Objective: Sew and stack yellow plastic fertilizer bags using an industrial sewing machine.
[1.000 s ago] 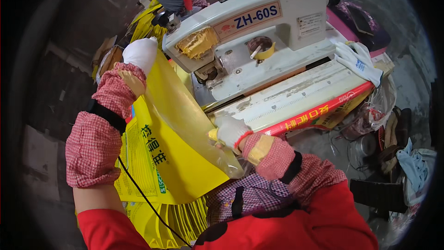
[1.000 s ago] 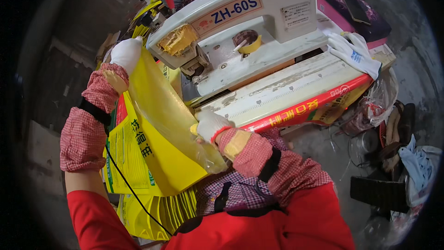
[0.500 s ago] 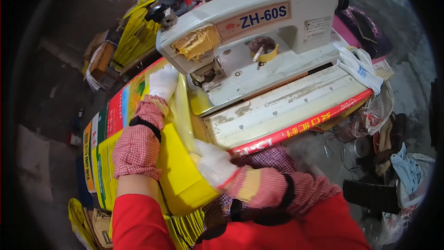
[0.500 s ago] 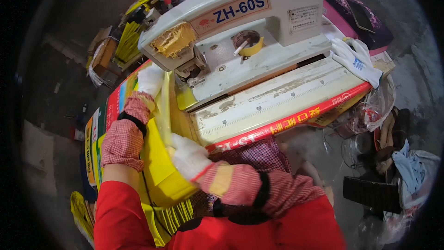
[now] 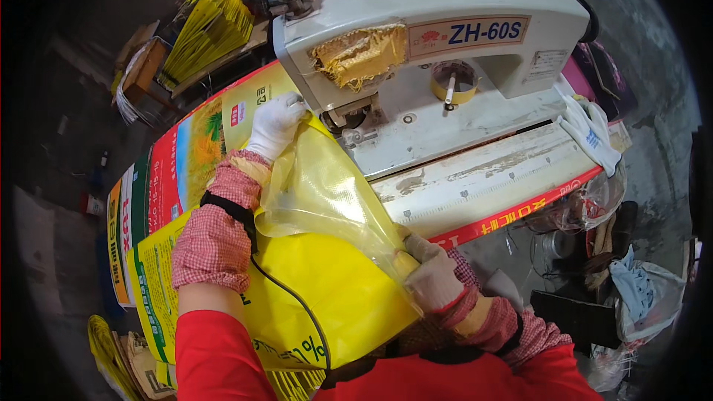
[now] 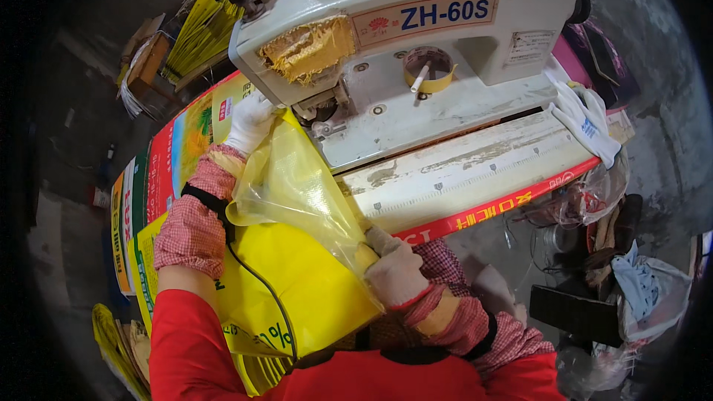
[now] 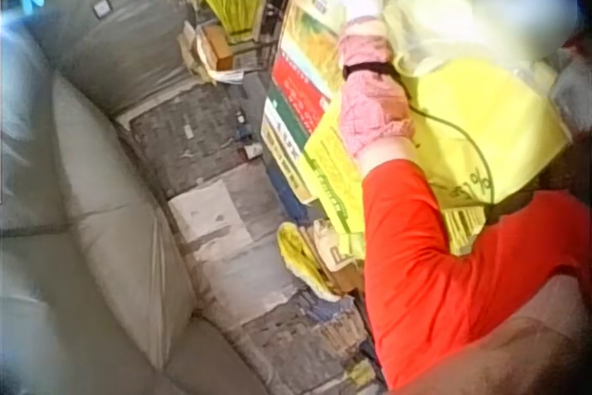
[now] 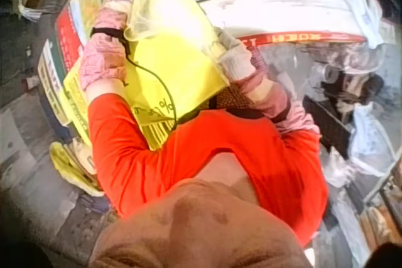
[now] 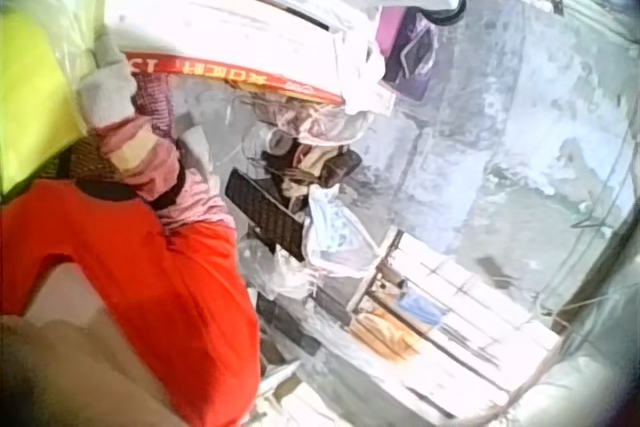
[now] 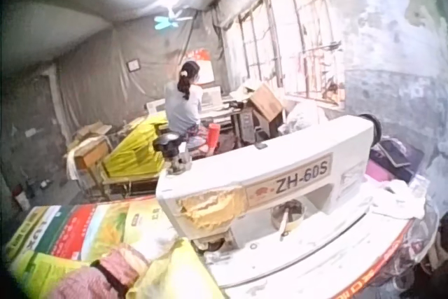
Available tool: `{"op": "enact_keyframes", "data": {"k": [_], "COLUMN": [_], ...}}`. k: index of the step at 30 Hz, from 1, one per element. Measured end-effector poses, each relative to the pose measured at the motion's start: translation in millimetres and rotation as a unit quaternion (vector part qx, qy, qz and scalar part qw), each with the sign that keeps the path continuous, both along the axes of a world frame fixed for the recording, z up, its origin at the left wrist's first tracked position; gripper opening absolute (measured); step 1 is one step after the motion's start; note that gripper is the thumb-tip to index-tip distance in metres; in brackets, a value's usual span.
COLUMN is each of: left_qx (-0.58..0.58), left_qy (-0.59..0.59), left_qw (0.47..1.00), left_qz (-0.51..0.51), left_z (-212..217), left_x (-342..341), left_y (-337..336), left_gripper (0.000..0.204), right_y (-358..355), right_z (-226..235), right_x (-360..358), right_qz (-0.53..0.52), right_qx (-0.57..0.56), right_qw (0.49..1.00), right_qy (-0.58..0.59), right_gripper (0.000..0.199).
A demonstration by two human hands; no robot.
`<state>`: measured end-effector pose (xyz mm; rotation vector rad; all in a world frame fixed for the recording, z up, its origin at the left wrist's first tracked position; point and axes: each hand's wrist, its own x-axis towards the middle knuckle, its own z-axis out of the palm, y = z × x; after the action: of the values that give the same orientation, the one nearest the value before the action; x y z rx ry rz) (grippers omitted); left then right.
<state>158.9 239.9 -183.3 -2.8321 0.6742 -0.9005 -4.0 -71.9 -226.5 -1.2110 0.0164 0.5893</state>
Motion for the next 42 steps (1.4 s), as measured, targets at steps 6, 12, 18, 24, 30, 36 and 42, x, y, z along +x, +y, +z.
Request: {"op": "enact_keyframes", "data": {"k": [6,12,18,24,30,36,42], "left_qx": [0.052,0.064,-0.033,-0.11,0.079,0.052,0.145], "left_qy": [0.103,0.121,0.329,0.254,-0.01,0.199,0.26], "left_qw": [0.993,0.99,0.941,0.957,0.996,0.979,0.945], "left_qz": [0.024,0.02,0.074,0.084,0.039,0.016,-0.135], "left_z": [8,29,37,41,80,113,143], "left_x": [4,-22,-32,5,31,-39,-111], "left_y": [-5,-5,-33,-9,30,-24,-128], "left_gripper": [0.009,0.023,0.022,0.018,0.025,0.016,0.024], "right_y": [-11,-13,-44,-4,108,96,91], "right_z": [44,44,29,7,50,54,54], "right_x": [16,18,-3,30,108,127,176], "right_qz": [0.145,0.155,0.25,0.117,0.108,0.159,0.347], "right_qx": [-0.387,-0.456,-0.463,-0.387,-0.55,-0.461,-0.394], "right_qw": [0.85,0.769,0.731,0.738,0.63,0.715,0.645], "right_qy": [-0.326,-0.421,-0.435,-0.539,-0.537,-0.501,-0.556], "right_gripper": [0.052,0.049,0.049,0.03,0.012,0.023,0.032]}}
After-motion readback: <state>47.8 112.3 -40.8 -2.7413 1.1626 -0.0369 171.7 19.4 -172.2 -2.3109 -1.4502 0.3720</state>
